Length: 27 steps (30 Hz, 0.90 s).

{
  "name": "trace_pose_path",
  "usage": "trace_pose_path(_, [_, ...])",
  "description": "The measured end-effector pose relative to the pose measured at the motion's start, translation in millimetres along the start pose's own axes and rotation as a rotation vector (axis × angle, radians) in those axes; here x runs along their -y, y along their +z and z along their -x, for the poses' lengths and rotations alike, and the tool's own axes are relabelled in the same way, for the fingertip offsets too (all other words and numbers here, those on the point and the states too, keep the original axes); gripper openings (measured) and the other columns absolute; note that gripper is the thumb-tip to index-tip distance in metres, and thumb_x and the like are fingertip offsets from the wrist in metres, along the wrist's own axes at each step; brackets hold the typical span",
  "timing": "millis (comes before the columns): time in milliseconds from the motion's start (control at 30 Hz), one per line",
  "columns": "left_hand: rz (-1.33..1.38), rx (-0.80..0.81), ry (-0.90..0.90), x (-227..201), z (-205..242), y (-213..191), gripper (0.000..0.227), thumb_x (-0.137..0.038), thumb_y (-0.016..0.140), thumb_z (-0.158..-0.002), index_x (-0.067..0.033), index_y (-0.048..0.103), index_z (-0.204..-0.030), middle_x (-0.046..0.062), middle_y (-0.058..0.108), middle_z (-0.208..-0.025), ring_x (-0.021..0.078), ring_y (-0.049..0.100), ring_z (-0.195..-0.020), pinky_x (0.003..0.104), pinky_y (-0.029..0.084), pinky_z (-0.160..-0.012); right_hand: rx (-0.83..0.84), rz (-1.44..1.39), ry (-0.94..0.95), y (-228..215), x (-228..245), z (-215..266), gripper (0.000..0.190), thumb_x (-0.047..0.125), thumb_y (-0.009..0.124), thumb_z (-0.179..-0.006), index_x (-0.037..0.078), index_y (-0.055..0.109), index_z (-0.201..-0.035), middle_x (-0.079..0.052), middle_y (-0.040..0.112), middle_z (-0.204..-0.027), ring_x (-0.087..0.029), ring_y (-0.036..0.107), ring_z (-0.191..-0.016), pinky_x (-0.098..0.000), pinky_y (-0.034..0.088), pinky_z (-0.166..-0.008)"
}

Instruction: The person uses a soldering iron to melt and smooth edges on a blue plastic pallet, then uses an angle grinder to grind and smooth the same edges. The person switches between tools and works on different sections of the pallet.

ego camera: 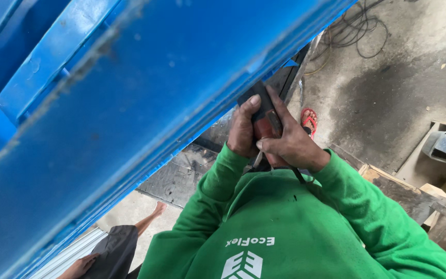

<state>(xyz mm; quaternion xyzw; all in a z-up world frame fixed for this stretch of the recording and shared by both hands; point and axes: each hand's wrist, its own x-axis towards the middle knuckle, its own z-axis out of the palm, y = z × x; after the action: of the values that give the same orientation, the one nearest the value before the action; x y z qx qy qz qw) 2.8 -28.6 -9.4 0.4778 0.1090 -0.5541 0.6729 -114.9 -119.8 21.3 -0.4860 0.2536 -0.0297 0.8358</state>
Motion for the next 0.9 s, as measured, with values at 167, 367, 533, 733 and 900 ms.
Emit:
trace_pose_path(167, [0.020, 0.031, -0.050, 2.6, -3.2, -7.1, 0.059, -0.043, 0.071, -0.091, 0.0033, 0.056, -0.125, 0.015, 0.067, -0.100, 0.0255, 0.071, -0.083, 0.040, 0.063, -0.073, -0.030, 0.100, 0.049, 1.3, -3.7, 1.4, 0.113, 0.001, 0.069, -0.077, 0.012, 0.001, -0.167, -0.014, 0.048, -0.147, -0.021, 0.052, -0.132, -0.0342, 0.048, -0.106])
trace_pose_path(367, [0.070, 0.029, -0.080, 13.4, 16.0, 0.8, 0.059, -0.040, 0.075, -0.088, 0.0003, 0.057, -0.127, 0.013, 0.067, -0.102, 0.0230, 0.070, -0.084, 0.038, 0.062, -0.073, -0.093, 0.046, 0.053, 2.7, -9.8, 22.7, 0.113, 0.005, 0.070, -0.077, 0.010, 0.005, -0.169, -0.017, 0.048, -0.145, -0.022, 0.054, -0.123, -0.0350, 0.050, -0.101])
trace_pose_path(533, [-0.013, 0.042, -0.067, 7.9, 27.0, 13.8, 0.055, -0.037, 0.074, -0.092, 0.0025, 0.059, -0.127, 0.013, 0.067, -0.098, 0.0217, 0.069, -0.080, 0.037, 0.060, -0.069, -0.062, -0.031, 0.036, 0.9, -7.5, 29.8, 0.114, 0.007, 0.071, -0.076, 0.011, 0.002, -0.167, -0.016, 0.048, -0.145, -0.022, 0.057, -0.124, -0.0358, 0.052, -0.101])
trace_pose_path(733, [-0.055, 0.036, 0.036, -10.8, 9.0, 20.7, 0.045, -0.029, 0.073, -0.095, 0.0055, 0.061, -0.122, 0.011, 0.069, -0.098, 0.0195, 0.069, -0.079, 0.035, 0.060, -0.069, -0.039, -0.180, 0.020, -4.4, -11.1, 10.0, 0.115, 0.007, 0.069, -0.075, 0.010, 0.003, -0.169, -0.017, 0.044, -0.151, -0.024, 0.052, -0.130, -0.0366, 0.047, -0.107])
trace_pose_path(900, [-0.025, -0.046, -0.070, -3.9, 29.0, 27.0, 0.041, -0.027, 0.072, -0.091, 0.0004, 0.063, -0.120, 0.010, 0.069, -0.095, 0.0188, 0.069, -0.074, 0.034, 0.059, -0.064, -0.078, -0.164, -0.004, 4.8, -17.6, 29.6, 0.112, 0.007, 0.070, -0.077, 0.010, 0.005, -0.169, -0.017, 0.043, -0.153, -0.025, 0.051, -0.137, -0.0369, 0.044, -0.113])
